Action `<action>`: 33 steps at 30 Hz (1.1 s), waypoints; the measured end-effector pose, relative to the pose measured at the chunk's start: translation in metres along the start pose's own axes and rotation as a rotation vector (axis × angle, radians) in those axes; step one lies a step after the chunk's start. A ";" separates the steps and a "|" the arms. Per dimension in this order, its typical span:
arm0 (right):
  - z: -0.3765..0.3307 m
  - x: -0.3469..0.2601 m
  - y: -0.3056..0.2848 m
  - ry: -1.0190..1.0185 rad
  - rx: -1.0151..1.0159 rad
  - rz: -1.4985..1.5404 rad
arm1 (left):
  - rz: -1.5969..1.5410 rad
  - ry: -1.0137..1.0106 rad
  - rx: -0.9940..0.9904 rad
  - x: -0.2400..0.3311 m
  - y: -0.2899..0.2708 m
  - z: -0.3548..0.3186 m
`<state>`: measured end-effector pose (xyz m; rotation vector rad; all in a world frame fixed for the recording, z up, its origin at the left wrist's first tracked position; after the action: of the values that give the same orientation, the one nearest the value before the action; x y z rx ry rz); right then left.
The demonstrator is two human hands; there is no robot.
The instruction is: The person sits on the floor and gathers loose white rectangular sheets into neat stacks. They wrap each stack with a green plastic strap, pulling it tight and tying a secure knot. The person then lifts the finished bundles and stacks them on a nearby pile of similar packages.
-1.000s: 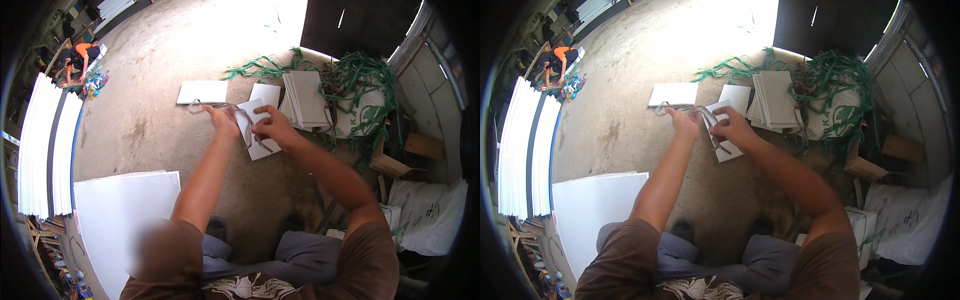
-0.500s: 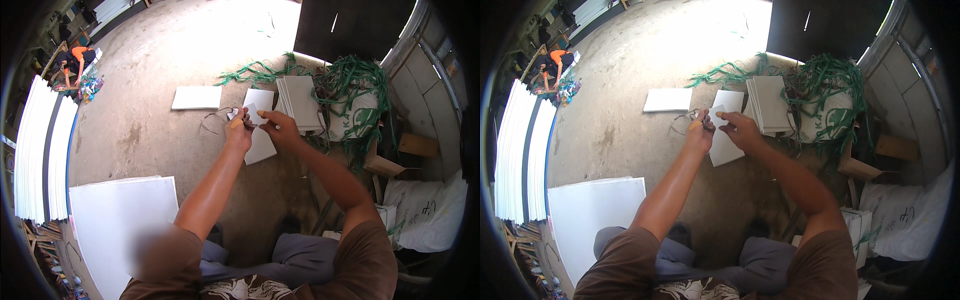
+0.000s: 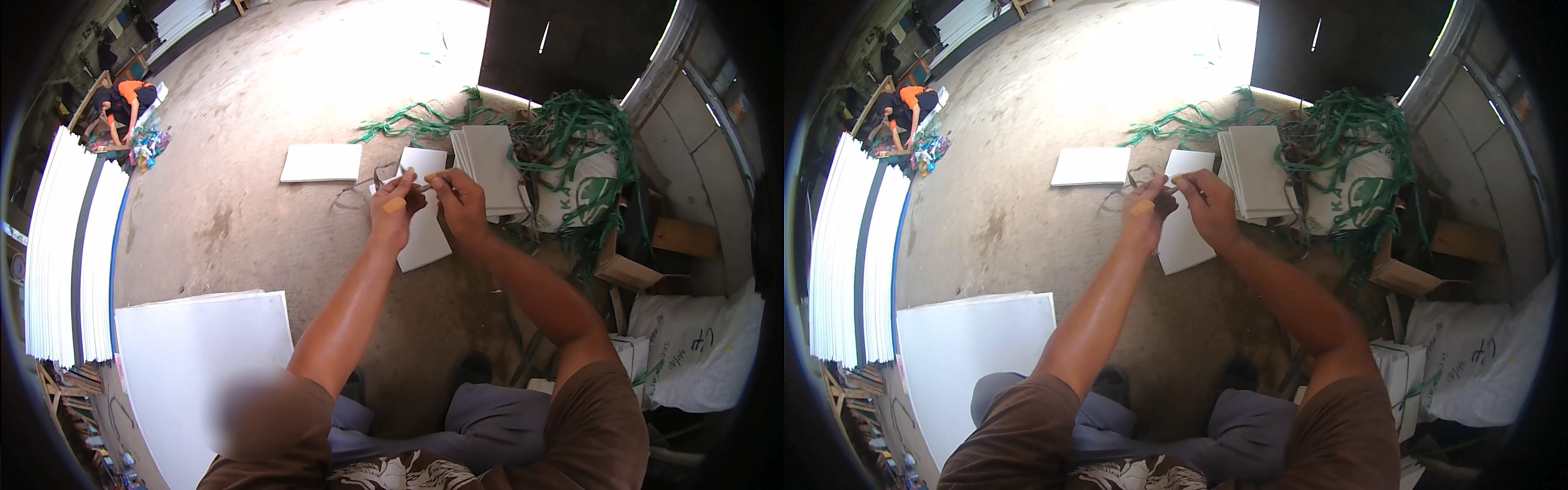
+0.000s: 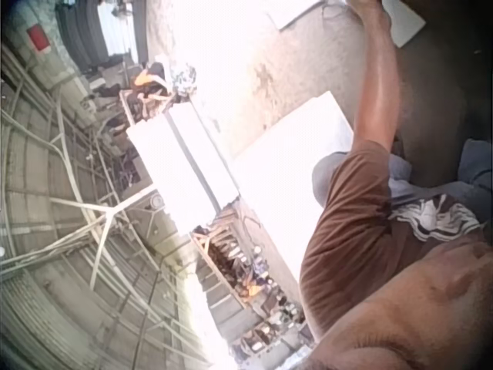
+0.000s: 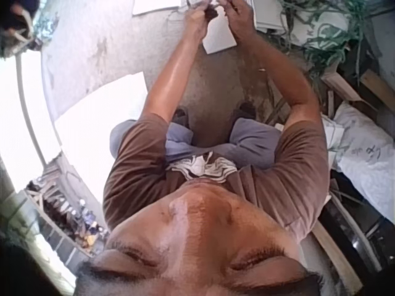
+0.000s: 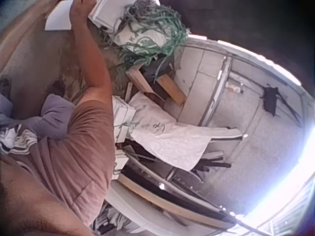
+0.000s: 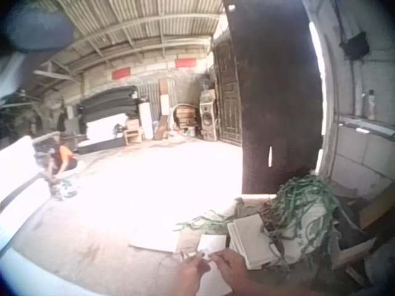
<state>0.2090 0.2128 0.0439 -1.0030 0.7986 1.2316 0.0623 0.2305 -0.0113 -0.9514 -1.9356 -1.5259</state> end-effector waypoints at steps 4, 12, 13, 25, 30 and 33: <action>0.018 -0.026 -0.010 -0.368 -0.021 -0.184 | 0.724 0.257 -0.120 0.027 0.024 -0.011; 0.015 -0.032 -0.015 -0.621 -0.176 -0.474 | 0.850 0.042 -0.285 0.033 0.022 -0.012; 0.014 -0.024 -0.015 -0.514 -0.195 -0.468 | 0.730 -0.005 -0.280 0.033 0.022 -0.014; 0.016 0.015 -0.013 0.192 0.141 0.036 | 0.651 0.101 -0.279 0.027 0.022 -0.012; 0.018 0.014 -0.011 0.141 0.108 -0.054 | 0.643 0.203 -0.280 0.025 0.020 -0.012; 0.018 0.016 -0.013 0.149 0.065 -0.169 | 0.650 0.215 -0.291 0.024 0.017 -0.010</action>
<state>0.2240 0.2347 0.0378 -1.0950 0.8456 0.9899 0.0597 0.2284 0.0200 -1.3124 -1.1087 -1.4468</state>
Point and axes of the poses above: each hand's wrist, its own z-axis towards the middle knuckle, its own y-axis out of the palm, x = y × z, the point moved 5 cm from there along z, towards the middle knuckle, and after that the axes turned 1 degree about -x, right-handed, at the moved point
